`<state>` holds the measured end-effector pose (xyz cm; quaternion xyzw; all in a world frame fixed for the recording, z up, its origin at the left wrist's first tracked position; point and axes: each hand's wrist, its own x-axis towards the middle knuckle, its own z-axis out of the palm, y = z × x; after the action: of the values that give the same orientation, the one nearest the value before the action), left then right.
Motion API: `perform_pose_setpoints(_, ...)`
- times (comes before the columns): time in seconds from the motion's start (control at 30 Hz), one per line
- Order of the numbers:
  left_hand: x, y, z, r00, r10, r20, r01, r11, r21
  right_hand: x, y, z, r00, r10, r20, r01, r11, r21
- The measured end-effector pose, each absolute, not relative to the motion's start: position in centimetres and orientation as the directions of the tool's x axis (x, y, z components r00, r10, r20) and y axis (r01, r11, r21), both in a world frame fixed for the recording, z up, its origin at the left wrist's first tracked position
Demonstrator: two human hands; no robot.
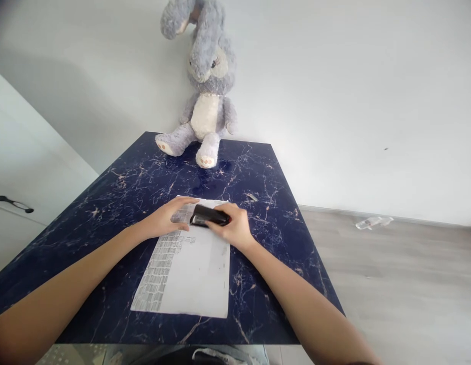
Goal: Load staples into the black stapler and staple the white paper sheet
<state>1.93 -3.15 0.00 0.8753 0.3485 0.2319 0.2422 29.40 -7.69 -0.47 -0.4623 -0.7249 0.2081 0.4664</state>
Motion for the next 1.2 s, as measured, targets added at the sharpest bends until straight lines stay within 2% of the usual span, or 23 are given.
perform_pose_setpoints(0.13, 1.6, -3.1, 0.0, 0.782, 0.601, 0.166, 0.497, -0.761, 0.417, 31.9, -6.1, -0.5, 0.215, 0.853, 0.476, 0.586, 0.277, -0.762)
perform_pose_setpoints(0.23, 1.6, -3.1, 0.6, 0.764, 0.608, 0.216, 0.536, -0.784, 0.313, 33.5, -5.1, -0.9, 0.308, 0.832, 0.462, 0.614, 0.197, -0.764)
perform_pose_setpoints(0.37, 2.5, -3.8, 1.0, 0.721, 0.638, 0.270, 0.581, -0.769, 0.267, 33.8, -4.8, -1.2, 0.177, 0.879, 0.443, 0.650, 0.234, -0.723)
perform_pose_setpoints(0.47, 3.6, -4.8, 0.6, 0.753, 0.599, 0.274, 0.528, -0.797, 0.293, 33.2, -5.1, -0.9, 0.030, 0.900, 0.435, 0.666, 0.307, -0.680)
perform_pose_setpoints(0.57, 4.1, -5.6, -0.1, 0.810, 0.544, 0.217, 0.465, -0.823, 0.327, 32.9, -5.3, -0.4, -0.063, 0.897, 0.438, 0.684, 0.359, -0.635)
perform_pose_setpoints(0.77, 3.8, -5.8, -0.7, 0.813, 0.548, 0.196, 0.462, -0.813, 0.355, 33.3, -5.8, 0.3, -0.225, 0.876, 0.427, 0.787, 0.422, -0.450)
perform_pose_setpoints(0.97, 4.5, -6.1, -0.8, 0.807, 0.547, 0.223, 0.454, -0.816, 0.358, 33.3, -6.0, 0.4, -0.297, 0.849, 0.436, 0.764, 0.486, -0.425)
perform_pose_setpoints(1.13, 5.3, -6.1, -0.7, 0.818, 0.567, 0.098, 0.510, -0.793, 0.333, 32.7, -6.2, 1.4, -0.404, 0.843, 0.355, 0.744, 0.529, -0.409)
perform_pose_setpoints(1.2, 5.6, -6.2, -0.7, 0.820, 0.568, 0.062, 0.523, -0.790, 0.319, 32.1, -6.4, 1.7, -0.375, 0.855, 0.358, 0.748, 0.507, -0.429)
